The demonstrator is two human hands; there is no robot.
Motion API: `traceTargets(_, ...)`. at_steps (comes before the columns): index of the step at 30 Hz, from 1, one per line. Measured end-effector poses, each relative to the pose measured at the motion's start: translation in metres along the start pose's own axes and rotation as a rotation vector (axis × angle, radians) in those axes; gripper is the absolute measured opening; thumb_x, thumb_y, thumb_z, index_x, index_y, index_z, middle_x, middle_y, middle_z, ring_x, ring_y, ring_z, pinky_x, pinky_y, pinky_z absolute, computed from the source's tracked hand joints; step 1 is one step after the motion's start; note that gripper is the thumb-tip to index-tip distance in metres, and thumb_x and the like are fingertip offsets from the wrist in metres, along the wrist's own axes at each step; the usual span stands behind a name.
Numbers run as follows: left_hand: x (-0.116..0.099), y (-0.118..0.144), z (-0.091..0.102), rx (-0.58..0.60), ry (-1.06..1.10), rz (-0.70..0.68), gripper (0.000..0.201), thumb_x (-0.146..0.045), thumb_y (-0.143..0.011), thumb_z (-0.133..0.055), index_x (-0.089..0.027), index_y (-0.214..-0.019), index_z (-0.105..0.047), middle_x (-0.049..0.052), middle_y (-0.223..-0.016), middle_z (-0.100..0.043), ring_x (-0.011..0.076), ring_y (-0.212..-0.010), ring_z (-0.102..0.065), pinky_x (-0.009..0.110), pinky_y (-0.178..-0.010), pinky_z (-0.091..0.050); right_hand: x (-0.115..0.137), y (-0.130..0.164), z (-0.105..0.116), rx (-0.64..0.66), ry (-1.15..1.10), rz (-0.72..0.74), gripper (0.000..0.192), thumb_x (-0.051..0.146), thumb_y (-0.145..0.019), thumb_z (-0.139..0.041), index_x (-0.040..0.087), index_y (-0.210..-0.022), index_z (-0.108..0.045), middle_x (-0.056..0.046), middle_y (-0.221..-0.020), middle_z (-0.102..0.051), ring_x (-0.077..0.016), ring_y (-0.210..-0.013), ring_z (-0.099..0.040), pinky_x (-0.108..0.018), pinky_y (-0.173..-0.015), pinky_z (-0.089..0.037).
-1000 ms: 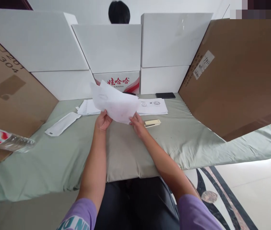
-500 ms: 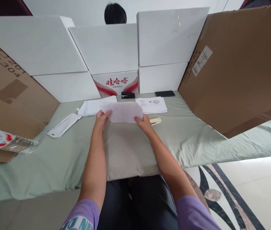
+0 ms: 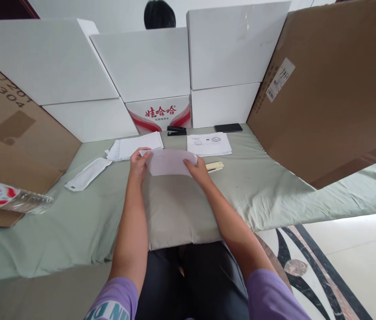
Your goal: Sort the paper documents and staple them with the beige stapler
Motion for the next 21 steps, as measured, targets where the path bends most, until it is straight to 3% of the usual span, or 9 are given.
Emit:
traceTargets(5,0.012,0.005,-0.009,0.049,0.082,0.118,0.042,-0.047,-0.061,-0.089,-0.018,-0.089,-0.074,0.003,-0.078,-0.073,0.0150,-0.068,-0.066,0.025,-0.066,-0.051,0.000,0.002,-0.003,0.033,0.085,0.075,0.037,0.054,-0.080,-0.063,0.017,-0.081,-0.068,-0.003,-0.074,-0.067,-0.0184,-0.070,-0.058,-0.032,-0.069,-0.049)
traceTargets(8,0.024,0.006,-0.008,0.008,0.114,0.179,0.045,-0.045,-0.056,-0.091,-0.016,-0.086,-0.074,0.005,-0.081,-0.075,0.0169,-0.069,-0.068,0.028,-0.068,-0.054,-0.002,0.002,-0.004,0.028,0.141,0.125,0.038,0.055,-0.084,-0.057,0.018,-0.081,-0.066,-0.003,-0.073,-0.065,-0.0182,-0.070,-0.056,-0.032,-0.068,-0.047)
traceTargets(15,0.034,-0.002,0.000,-0.073,0.153,0.114,0.044,-0.045,-0.057,-0.092,-0.016,-0.085,-0.075,0.005,-0.083,-0.076,0.0177,-0.074,-0.070,0.029,-0.072,-0.056,-0.002,0.002,-0.005,0.039,0.306,0.227,0.040,0.052,-0.091,-0.048,0.017,-0.087,-0.068,-0.005,-0.076,-0.066,-0.0197,-0.072,-0.055,-0.032,-0.069,-0.046)
traceTargets(21,0.031,-0.002,0.001,-0.040,0.158,0.092,0.042,-0.043,-0.062,-0.090,-0.017,-0.092,-0.077,0.006,-0.089,-0.077,0.0186,-0.082,-0.072,0.028,-0.076,-0.057,0.000,0.001,-0.006,0.046,0.405,0.256,0.043,0.050,-0.092,-0.043,0.017,-0.093,-0.069,-0.004,-0.074,-0.065,-0.0198,-0.069,-0.053,-0.032,-0.068,-0.045)
Point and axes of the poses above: each hand's wrist, its own y-axis away from the middle knuckle, its own z-axis out of the back of the hand, x = y × z, the point moved 4 cm from there along -y, towards the middle knuckle
